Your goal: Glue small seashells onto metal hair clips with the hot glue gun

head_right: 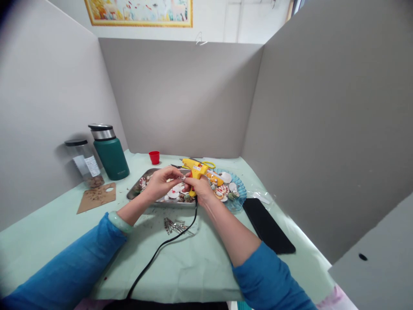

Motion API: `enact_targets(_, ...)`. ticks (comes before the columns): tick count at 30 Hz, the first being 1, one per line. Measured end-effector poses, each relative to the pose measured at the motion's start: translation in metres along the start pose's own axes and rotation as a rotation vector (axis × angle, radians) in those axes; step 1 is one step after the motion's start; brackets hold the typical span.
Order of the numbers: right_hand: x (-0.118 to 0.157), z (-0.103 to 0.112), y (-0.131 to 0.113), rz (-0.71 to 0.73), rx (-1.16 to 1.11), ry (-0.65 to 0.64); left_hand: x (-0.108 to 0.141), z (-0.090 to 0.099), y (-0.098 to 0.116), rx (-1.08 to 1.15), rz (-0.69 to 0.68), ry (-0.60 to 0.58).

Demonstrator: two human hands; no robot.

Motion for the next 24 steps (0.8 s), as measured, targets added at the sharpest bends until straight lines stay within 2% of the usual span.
enact_targets(7,0.0,0.001,0.0,0.011,0.008,0.005,0.001,-0.002,-0.001,0.008,-0.007,0.001)
enact_targets(13,-0.003,0.008,-0.003,0.069,-0.128,0.03,0.003,-0.019,-0.022,0.321,0.213,-0.11)
enact_targets(17,-0.005,0.012,-0.003,0.089,-0.172,0.048,0.01,-0.032,-0.037,0.37,0.368,-0.203)
enact_targets(24,0.001,0.006,-0.007,0.141,-0.158,0.047,0.02,-0.043,-0.043,0.469,0.467,-0.3)
Point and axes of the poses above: each hand's wrist, its own x-axis away from the middle knuckle, its own z-axis out of the back of the hand, y = z × x, the point moved 10 cm from there along -x, towards the middle knuckle, and after that the axes turned 15 degrees about -x, right-handed, at the moved point
